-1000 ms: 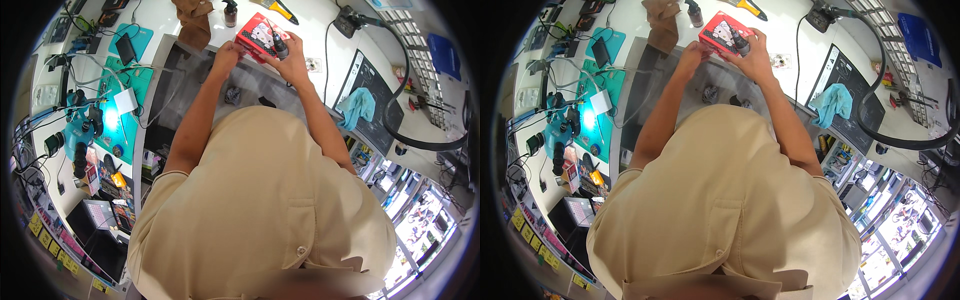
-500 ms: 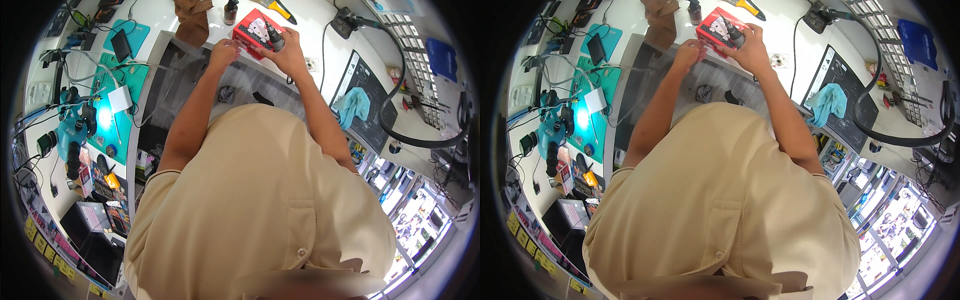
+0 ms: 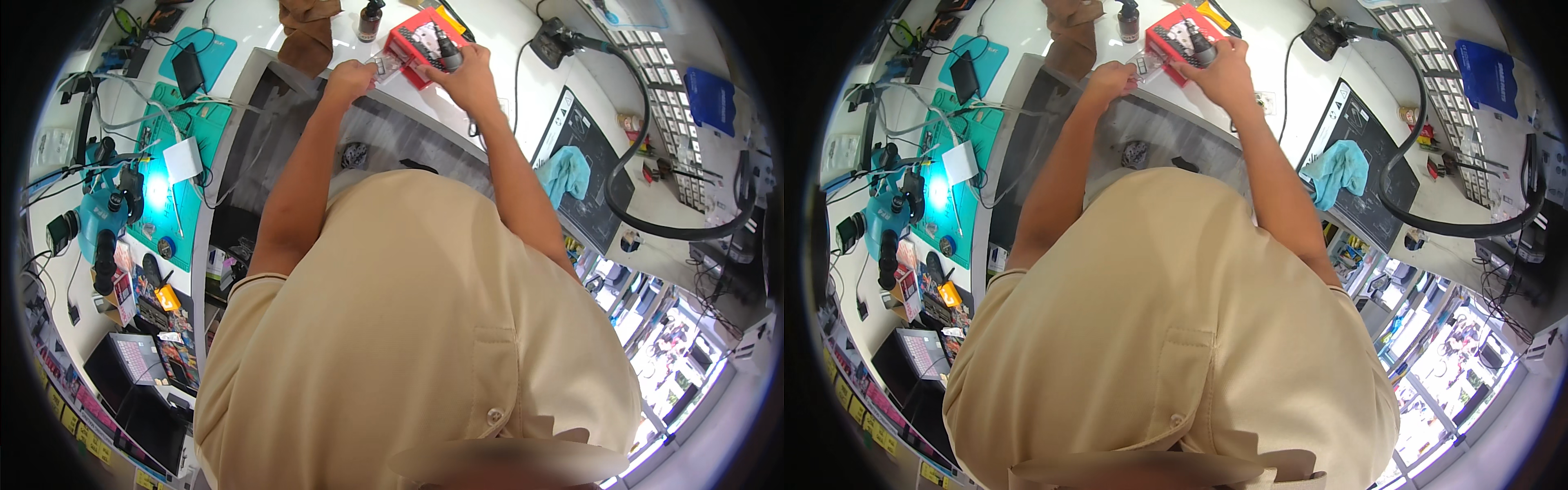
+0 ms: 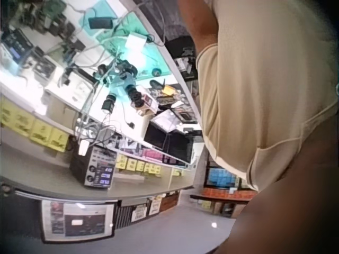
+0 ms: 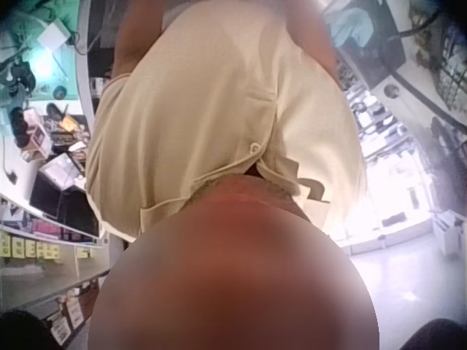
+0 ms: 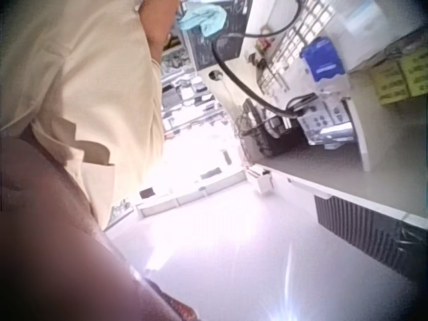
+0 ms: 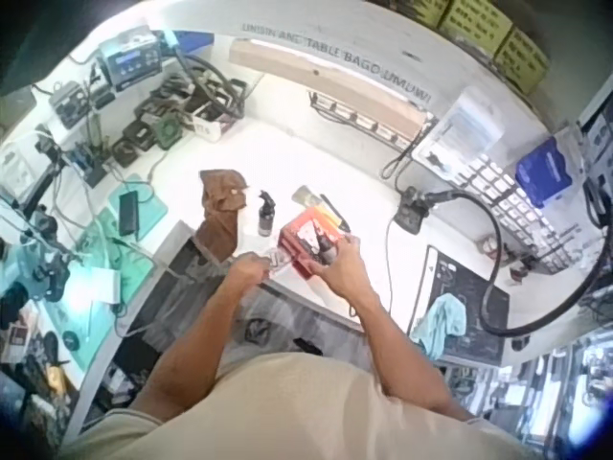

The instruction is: The person uses a cordless screwdriver to assemble a red Hello Kitty storage box. They remove the clear plastic drawers, insert screws into the box frame, and reinsert the drawers. The person also uses the screwdriver to manipulate small parts inside a clear plastic container.

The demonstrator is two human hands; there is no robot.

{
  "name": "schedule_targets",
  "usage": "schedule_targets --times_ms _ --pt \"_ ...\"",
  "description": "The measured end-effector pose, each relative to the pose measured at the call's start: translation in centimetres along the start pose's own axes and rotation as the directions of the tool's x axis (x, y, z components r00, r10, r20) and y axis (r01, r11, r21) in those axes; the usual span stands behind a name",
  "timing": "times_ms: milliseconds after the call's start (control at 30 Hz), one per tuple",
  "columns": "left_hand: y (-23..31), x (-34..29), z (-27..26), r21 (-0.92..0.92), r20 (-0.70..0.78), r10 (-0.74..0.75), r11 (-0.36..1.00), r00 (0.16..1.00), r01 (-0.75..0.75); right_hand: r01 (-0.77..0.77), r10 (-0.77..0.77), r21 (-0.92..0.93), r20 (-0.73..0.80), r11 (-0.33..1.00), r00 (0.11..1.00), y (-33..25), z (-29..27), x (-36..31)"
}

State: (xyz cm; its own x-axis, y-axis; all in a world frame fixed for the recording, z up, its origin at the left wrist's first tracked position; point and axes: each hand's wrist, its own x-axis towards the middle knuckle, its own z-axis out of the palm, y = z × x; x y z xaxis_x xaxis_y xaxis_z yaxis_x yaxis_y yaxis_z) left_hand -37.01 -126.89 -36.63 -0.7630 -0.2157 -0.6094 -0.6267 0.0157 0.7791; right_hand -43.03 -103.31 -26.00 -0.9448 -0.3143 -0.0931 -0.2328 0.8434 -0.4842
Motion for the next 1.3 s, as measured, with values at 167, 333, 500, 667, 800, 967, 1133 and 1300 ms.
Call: schedule_targets --times_ms 167,333,500,667,800,967,1133,1300 --pt "-1.1 -2.3 -1.3 -0.004 0.046 -0.02 1.0 0.999 0.02 0.031 -0.031 -0.009 0.022 0.999 0.999 0.6 -1.0 0.7" --pt "-2.3 -4.6 -1.7 -0.168 0.043 0.019 0.986 0.999 -0.011 0.036 -0.035 -0.008 0.065 0.999 0.997 -0.1 -0.8 0.4" --pt "-3.8 -4.4 -1.5 -0.252 0.002 0.083 0.964 0.997 -0.08 0.061 -0.058 -0.048 0.064 0.997 0.996 -0.7 -0.7 0.7" --pt "-4.8 -3.5 -0.4 -0.494 -0.096 0.043 0.865 0.994 -0.086 0.098 -0.092 -0.072 0.086 0.993 0.992 -1.0 -0.7 0.6" --pt "-4.8 -4.0 0.4 -0.517 -0.191 0.106 0.834 0.976 -0.192 0.072 -0.064 -0.084 0.099 0.994 0.993 -1.6 -0.6 0.7" --pt "-5.3 -5.1 2.7 -0.581 -0.255 0.097 0.78 0.962 -0.233 0.067 -0.053 -0.124 0.11 0.99 0.992 -2.1 -0.8 1.0" --pt "-6.0 -4.5 2.2 -0.592 -0.244 0.174 0.752 0.954 -0.289 0.096 -0.081 -0.14 0.106 0.986 0.991 -2.2 -0.8 1.2" --pt "-6.5 -4.0 1.2 -0.669 -0.118 0.134 0.721 0.984 -0.178 0.076 -0.06 -0.137 0.118 0.988 0.991 -2.0 -0.7 1.5"
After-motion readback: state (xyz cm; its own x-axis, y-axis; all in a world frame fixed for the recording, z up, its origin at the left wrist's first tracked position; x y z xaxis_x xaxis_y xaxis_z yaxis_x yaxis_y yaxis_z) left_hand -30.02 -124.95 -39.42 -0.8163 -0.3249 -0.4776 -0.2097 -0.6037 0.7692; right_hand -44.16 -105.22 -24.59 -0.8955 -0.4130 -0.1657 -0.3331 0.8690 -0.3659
